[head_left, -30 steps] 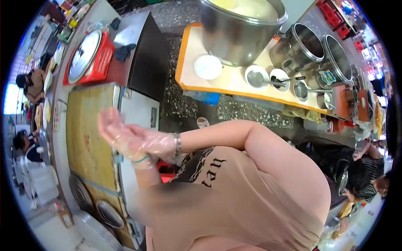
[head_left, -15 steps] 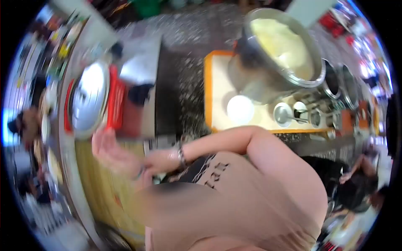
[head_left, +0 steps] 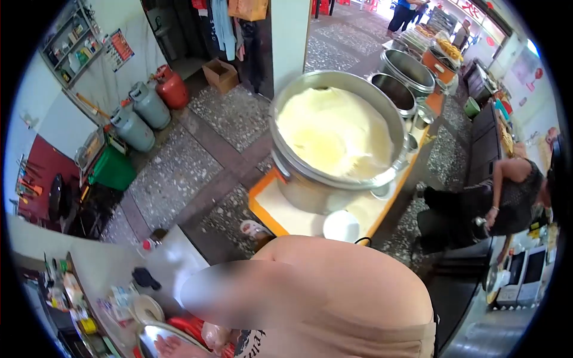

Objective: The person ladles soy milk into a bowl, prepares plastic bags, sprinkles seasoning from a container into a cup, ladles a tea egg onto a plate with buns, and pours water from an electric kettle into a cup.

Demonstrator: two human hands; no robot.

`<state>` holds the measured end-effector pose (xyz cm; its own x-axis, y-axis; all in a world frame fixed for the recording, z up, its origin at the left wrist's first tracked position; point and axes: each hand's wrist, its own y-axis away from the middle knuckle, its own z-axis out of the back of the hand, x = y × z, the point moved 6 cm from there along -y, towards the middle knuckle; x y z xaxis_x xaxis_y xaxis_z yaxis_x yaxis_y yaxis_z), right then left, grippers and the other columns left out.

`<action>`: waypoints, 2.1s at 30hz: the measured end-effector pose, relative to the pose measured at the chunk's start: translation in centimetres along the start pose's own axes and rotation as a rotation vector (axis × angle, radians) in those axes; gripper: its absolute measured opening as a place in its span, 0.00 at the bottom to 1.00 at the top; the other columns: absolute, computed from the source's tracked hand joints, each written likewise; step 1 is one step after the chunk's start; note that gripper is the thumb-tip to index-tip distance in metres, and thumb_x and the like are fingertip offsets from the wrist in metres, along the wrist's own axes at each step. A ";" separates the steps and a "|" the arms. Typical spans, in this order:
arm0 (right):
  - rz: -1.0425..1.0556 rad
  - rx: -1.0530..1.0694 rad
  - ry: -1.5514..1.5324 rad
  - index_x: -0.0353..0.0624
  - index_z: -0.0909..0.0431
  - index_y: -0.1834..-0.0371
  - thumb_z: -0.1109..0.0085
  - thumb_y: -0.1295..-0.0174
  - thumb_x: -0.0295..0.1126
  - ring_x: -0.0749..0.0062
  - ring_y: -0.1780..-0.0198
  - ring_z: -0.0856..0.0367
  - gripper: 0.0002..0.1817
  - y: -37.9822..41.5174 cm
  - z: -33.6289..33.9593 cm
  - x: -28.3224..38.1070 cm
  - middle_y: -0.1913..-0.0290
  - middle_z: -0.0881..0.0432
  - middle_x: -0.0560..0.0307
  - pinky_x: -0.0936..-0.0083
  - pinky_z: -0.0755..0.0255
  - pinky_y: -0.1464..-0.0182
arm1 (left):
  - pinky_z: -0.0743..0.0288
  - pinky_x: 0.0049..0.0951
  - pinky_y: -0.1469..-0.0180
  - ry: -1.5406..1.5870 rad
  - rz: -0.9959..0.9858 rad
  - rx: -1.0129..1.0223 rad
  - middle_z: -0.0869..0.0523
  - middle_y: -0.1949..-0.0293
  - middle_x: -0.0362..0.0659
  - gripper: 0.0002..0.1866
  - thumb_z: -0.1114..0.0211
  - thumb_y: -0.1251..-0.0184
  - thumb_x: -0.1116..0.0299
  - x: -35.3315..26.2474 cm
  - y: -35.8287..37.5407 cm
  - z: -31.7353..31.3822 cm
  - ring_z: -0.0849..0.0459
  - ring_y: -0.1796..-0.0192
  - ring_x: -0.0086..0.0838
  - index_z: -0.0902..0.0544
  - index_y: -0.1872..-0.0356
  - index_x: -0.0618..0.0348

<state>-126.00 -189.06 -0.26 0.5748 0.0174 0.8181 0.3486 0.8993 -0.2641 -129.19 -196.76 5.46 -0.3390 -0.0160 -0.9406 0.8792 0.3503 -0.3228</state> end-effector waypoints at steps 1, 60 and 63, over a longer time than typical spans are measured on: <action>-0.100 0.055 0.079 0.37 0.17 0.70 0.50 0.36 0.51 0.48 0.59 0.18 0.25 -0.3 2.4 -2.4 0.66 0.16 0.42 0.57 0.27 0.55 | 0.31 0.32 0.38 -0.003 0.015 -0.002 0.27 0.40 0.49 0.24 0.58 0.24 0.55 1.5 -1.8 -1.7 0.26 0.43 0.35 0.33 0.38 0.65; 0.226 -0.196 -0.140 0.30 0.31 0.51 0.22 0.64 0.58 0.55 0.51 0.23 0.47 -53.1 51.8 -46.5 0.54 0.23 0.44 0.62 0.28 0.45 | 0.26 0.28 0.50 0.175 0.351 -1.761 0.19 0.61 0.41 0.11 0.51 0.27 0.67 25.4 -27.7 -40.8 0.22 0.60 0.25 0.23 0.55 0.62; 0.249 -0.199 -0.010 0.27 0.33 0.49 0.20 0.63 0.52 0.55 0.51 0.21 0.47 -53.0 51.6 -46.3 0.53 0.21 0.41 0.63 0.26 0.47 | 0.26 0.26 0.51 0.253 0.286 -1.852 0.19 0.62 0.40 0.10 0.51 0.28 0.69 26.0 -29.4 -43.3 0.22 0.60 0.23 0.23 0.56 0.61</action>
<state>-209.27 -215.00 2.25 0.6536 0.2312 0.7206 0.3372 0.7635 -0.5508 -178.37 -166.93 -4.95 -0.4537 0.2763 -0.8473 -0.4513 0.7486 0.4857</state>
